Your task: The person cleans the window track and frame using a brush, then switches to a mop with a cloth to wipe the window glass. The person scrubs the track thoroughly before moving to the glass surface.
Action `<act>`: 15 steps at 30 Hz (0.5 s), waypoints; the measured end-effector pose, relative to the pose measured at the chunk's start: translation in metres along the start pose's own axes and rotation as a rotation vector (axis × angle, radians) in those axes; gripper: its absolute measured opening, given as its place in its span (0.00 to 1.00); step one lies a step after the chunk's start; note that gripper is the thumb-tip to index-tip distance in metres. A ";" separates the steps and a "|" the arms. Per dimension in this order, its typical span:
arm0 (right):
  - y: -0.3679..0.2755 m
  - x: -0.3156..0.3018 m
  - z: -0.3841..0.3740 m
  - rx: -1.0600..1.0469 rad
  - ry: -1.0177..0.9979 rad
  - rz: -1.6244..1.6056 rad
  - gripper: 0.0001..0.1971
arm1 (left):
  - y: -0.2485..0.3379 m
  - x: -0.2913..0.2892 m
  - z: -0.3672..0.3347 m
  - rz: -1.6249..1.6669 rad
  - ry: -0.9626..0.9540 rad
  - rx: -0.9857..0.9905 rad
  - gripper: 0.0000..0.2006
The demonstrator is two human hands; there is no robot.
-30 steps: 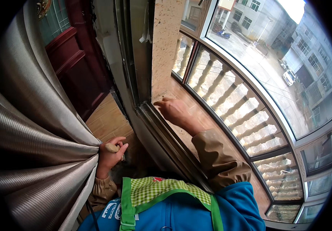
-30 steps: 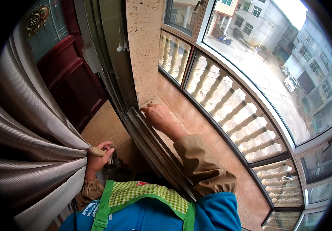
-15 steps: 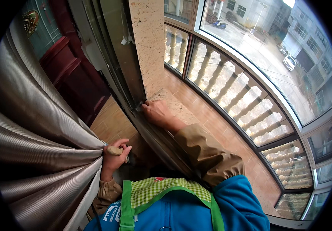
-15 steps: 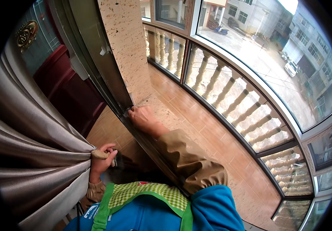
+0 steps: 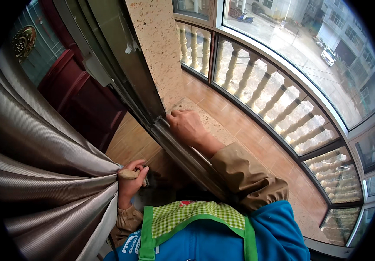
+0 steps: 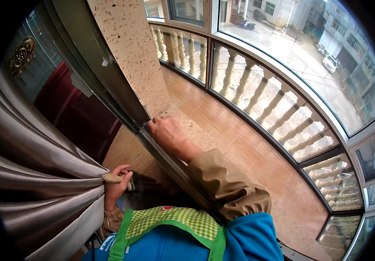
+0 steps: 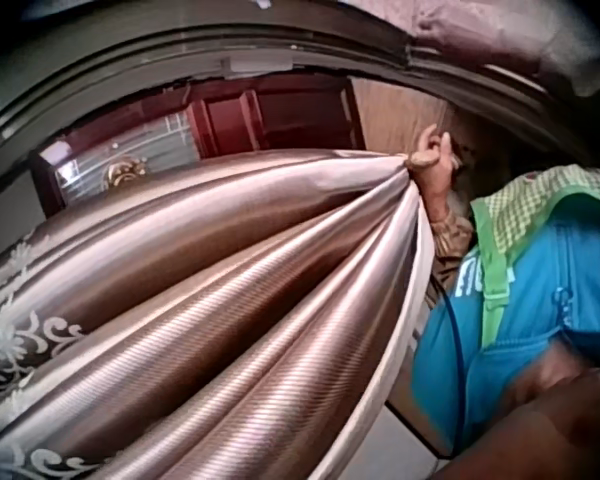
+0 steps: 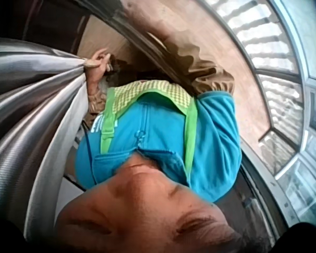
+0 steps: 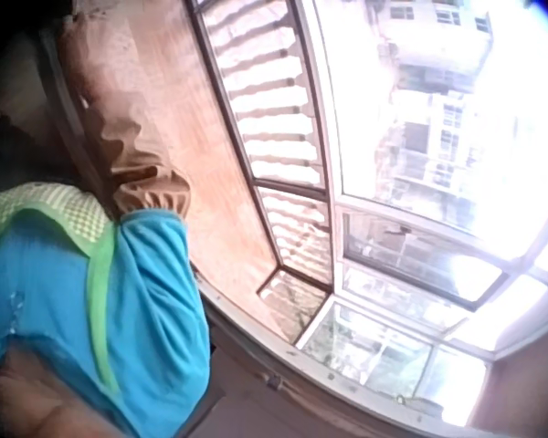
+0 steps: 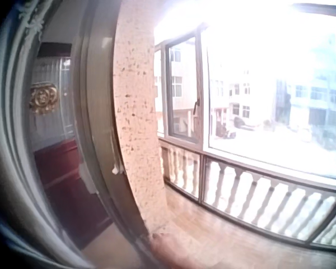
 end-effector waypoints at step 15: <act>-0.113 -0.055 0.043 -0.189 -0.007 -0.532 0.45 | 0.070 0.014 -0.017 0.590 -0.054 0.219 0.29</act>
Point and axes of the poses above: each hand's wrist, its own z-axis away from the middle knuckle, its own x-axis out of the palm, y = z × x, the point moved 5 cm from there along -z, towards the middle knuckle, and after that the axes turned 3 degrees about -y, right-handed, at the moved point
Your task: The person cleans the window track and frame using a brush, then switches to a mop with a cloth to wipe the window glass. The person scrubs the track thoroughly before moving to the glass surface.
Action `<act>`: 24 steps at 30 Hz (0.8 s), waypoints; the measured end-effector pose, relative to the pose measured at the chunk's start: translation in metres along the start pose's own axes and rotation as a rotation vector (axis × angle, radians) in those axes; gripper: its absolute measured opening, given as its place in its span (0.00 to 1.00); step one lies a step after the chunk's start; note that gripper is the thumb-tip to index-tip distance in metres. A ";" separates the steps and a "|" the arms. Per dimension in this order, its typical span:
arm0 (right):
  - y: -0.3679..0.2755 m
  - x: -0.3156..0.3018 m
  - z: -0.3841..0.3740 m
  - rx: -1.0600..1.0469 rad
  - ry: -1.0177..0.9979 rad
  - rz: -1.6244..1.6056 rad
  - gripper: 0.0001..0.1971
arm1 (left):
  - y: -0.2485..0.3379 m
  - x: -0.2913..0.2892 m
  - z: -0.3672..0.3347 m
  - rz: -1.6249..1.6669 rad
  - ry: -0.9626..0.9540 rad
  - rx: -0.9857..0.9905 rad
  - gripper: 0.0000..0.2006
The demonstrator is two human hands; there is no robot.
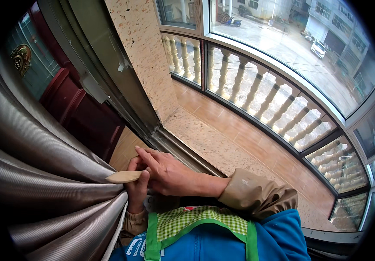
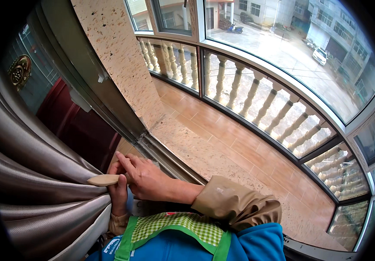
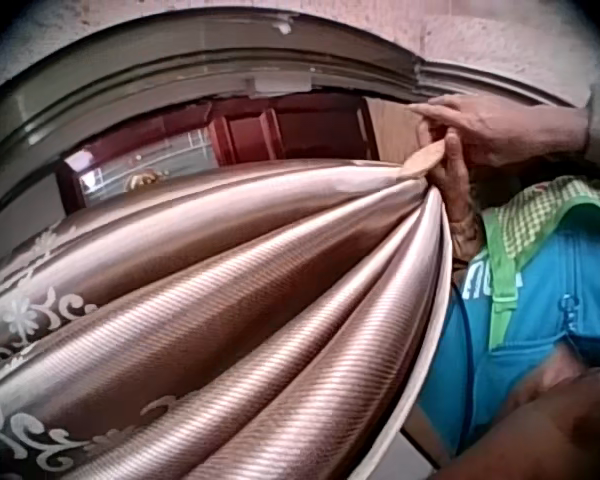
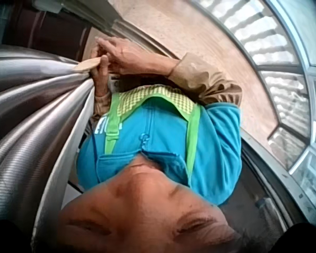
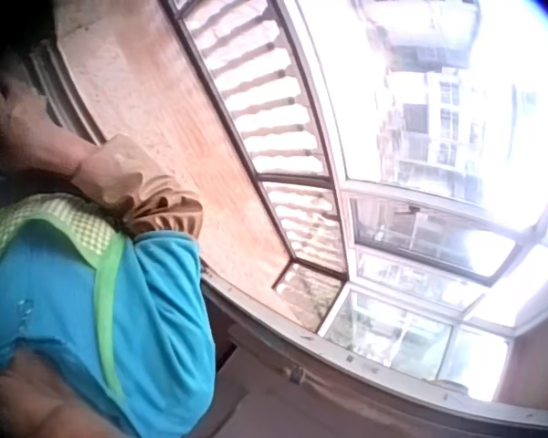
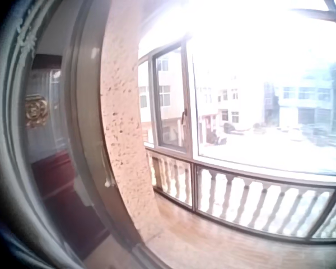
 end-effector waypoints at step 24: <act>0.253 -0.061 -0.024 0.462 1.138 -0.331 0.03 | 0.003 -0.056 0.005 -0.247 0.260 0.016 0.13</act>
Point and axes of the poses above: each hand's wrist, its own z-axis away from the middle knuckle, its own x-axis out of the palm, y = z × x, the point moved 5 cm from there along -z, towards the middle knuckle, and after that the axes turned 3 degrees about -y, right-handed, at the moved point
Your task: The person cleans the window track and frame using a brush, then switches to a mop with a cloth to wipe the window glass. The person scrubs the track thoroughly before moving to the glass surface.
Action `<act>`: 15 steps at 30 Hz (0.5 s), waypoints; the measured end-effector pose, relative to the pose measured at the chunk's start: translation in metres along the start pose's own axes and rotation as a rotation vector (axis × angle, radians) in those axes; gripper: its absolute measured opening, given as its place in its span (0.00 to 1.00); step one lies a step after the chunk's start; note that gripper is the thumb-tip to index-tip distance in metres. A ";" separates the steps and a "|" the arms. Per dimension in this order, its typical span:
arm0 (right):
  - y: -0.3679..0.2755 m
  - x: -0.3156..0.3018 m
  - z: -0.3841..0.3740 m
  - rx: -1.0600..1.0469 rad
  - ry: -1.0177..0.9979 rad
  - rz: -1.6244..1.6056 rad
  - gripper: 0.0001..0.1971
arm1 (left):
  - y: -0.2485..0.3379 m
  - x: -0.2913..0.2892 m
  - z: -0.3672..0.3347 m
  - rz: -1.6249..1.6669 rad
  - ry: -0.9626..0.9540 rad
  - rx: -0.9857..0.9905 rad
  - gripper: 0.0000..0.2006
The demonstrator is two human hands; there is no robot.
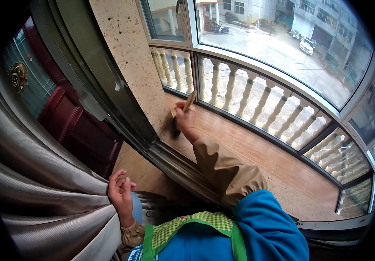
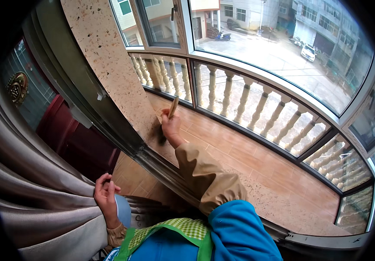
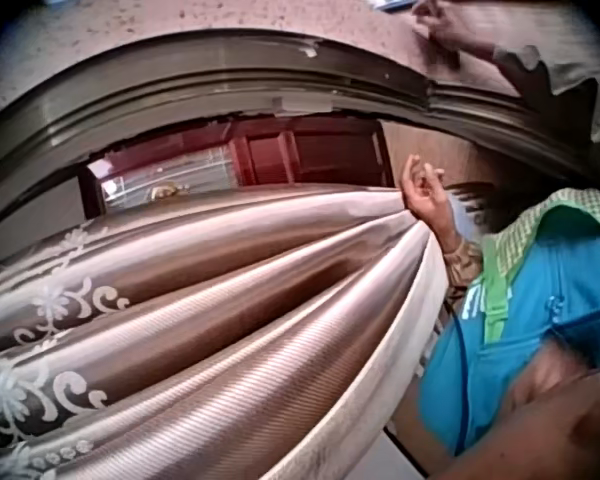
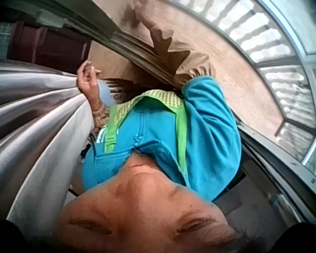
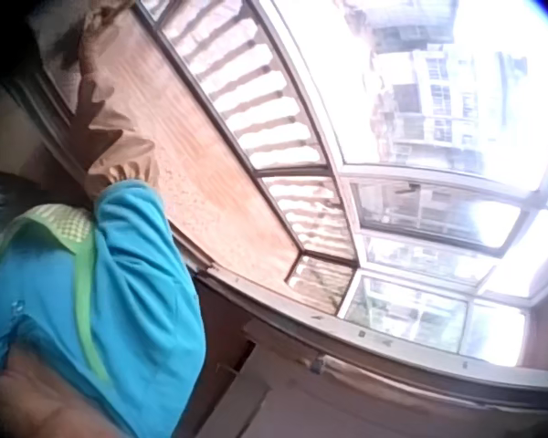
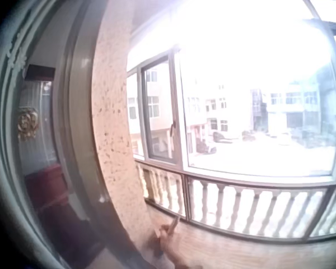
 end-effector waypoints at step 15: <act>-0.073 -0.077 -0.011 0.013 -0.224 0.216 0.05 | -0.031 -0.030 -0.002 0.019 0.089 -0.028 0.09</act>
Point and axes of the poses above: each hand's wrist, its own z-axis away from the middle knuckle, its own x-axis out of the palm, y = z × x, the point moved 5 cm from there along -z, towards the middle knuckle, and after that the axes turned 3 degrees about -y, right-handed, at the moved point
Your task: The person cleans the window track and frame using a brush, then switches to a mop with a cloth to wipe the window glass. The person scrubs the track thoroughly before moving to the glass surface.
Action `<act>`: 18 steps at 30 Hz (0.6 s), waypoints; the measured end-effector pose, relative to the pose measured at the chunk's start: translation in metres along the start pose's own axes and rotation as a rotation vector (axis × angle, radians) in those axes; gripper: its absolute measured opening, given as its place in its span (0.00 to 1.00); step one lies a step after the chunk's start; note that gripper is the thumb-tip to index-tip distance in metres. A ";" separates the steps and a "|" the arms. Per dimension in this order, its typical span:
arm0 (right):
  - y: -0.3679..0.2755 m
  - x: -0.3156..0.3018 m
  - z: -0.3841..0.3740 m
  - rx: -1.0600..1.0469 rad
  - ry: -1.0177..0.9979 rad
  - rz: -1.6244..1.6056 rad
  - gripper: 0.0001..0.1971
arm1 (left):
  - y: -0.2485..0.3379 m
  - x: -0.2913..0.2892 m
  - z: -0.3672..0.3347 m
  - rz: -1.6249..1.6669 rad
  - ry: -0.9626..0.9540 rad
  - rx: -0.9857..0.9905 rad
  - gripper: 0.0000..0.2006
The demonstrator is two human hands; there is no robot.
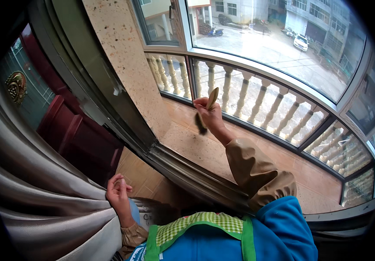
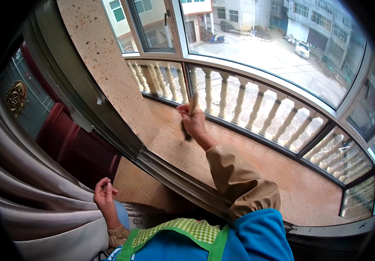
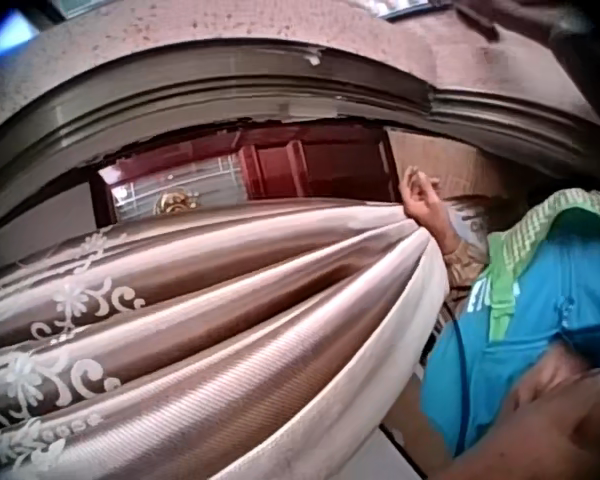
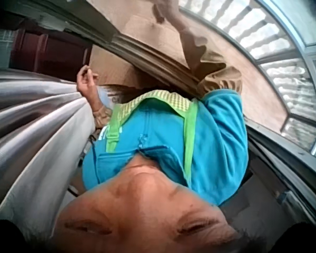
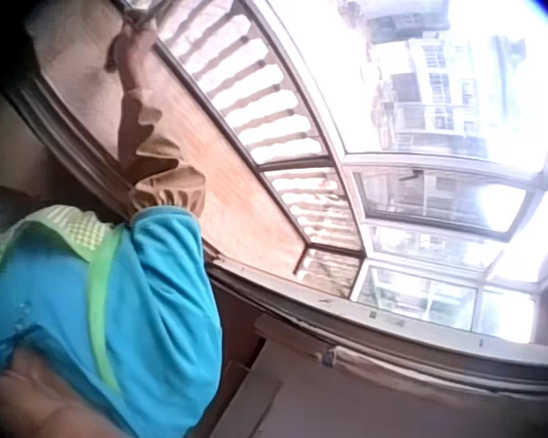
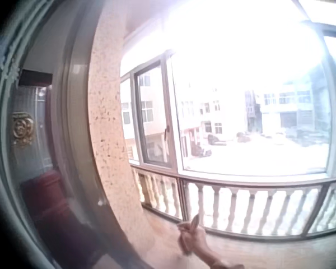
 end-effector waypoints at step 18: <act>-0.126 -0.309 0.239 0.593 0.464 1.758 0.06 | -0.035 0.035 -0.040 0.025 -0.158 0.066 0.14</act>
Point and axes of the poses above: each hand's wrist, its own z-axis away from the middle knuckle, its own x-axis out of the palm, y = z × x, the point moved 5 cm from there along -z, towards the middle knuckle, and after that the axes turned 3 degrees about -y, right-handed, at the moved point
